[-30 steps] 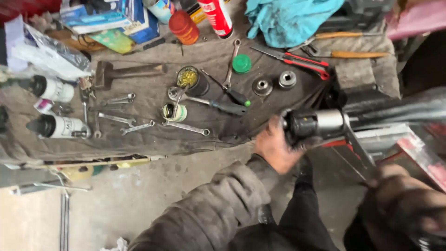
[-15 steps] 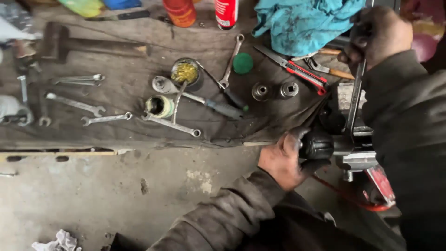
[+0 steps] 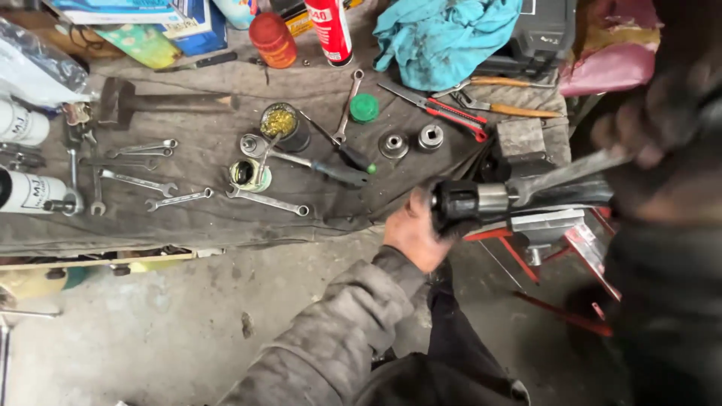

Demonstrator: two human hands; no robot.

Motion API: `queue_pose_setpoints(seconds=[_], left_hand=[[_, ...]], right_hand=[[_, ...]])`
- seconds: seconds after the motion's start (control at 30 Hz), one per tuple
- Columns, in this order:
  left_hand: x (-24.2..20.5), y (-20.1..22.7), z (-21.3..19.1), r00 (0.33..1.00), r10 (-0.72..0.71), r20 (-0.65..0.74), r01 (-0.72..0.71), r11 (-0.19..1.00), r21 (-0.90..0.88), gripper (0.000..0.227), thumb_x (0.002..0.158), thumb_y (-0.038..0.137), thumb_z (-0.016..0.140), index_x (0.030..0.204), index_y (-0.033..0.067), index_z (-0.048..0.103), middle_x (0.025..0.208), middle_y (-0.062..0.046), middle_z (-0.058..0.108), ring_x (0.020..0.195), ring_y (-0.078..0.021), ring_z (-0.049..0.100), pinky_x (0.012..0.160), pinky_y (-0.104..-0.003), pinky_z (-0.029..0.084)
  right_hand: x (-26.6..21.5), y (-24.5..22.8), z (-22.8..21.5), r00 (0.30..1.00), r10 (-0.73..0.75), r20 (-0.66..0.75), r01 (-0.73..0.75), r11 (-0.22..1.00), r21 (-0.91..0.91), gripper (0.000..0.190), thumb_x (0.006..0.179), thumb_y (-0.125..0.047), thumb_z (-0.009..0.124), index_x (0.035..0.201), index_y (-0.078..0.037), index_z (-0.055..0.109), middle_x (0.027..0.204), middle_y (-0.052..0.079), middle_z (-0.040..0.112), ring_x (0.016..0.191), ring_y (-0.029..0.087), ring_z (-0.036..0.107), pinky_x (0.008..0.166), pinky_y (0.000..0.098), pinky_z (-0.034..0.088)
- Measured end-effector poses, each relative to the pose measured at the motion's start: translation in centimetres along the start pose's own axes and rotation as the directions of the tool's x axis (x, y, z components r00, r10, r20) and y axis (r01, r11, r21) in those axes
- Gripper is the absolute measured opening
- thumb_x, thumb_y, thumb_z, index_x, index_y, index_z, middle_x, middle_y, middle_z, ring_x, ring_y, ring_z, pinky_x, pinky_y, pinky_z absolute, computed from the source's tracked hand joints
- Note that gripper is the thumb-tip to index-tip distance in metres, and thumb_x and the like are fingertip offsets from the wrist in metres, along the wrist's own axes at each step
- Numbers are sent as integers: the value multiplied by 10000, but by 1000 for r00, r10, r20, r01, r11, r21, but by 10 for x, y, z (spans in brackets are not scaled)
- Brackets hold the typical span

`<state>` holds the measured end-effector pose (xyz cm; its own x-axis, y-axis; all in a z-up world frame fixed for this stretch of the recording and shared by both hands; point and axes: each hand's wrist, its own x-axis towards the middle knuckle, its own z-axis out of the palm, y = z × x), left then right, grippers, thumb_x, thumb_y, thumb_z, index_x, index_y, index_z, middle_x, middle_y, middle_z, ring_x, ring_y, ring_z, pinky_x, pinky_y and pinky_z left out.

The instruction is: The person uses a power tool to work on a cylindrical mechanical part held in a vise. They then use a small metal tool to adjust or clean the part before continuing to work on it with the power tool.

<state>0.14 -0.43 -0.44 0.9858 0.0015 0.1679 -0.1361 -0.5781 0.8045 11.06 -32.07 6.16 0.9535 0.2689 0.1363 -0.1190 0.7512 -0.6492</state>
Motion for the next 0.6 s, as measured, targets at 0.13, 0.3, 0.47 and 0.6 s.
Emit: queue_pose_setpoints(seconds=[0.13,0.3,0.47,0.6], left_hand=[[0,0,0,999,14,-30,-11,996,90,833,726,496,895,1287,22,502,1044,-223,700,915,-447,689,760,-512,558],[3,-4,1,1000,-14,-6,14,1000,-19,790,781,500,824,1368,77,509,1127,-163,731,1000,-400,722,835,-480,580],[7,-4,-1,996,68,-63,-68,998,-4,828,792,556,823,1372,59,502,1148,-177,718,1015,-398,724,840,-467,582],[0,-9,6,995,59,-75,-61,998,-25,828,812,602,798,1364,58,507,1113,-172,730,992,-389,733,834,-463,587]], right_hand=[[-60,38,79,974,-226,-21,219,960,-175,292,1221,-379,520,1050,-144,538,765,-8,479,591,150,434,636,331,331],[-145,85,98,865,-502,10,481,824,-298,323,957,-452,634,1027,-142,576,752,16,488,644,177,480,702,385,411],[-162,107,114,865,-501,-34,459,817,-348,284,978,-350,635,961,-76,564,776,103,530,714,216,490,785,400,413],[-163,109,79,851,-518,-87,474,829,-296,291,971,-317,594,893,-49,511,709,87,520,698,225,475,727,374,424]])
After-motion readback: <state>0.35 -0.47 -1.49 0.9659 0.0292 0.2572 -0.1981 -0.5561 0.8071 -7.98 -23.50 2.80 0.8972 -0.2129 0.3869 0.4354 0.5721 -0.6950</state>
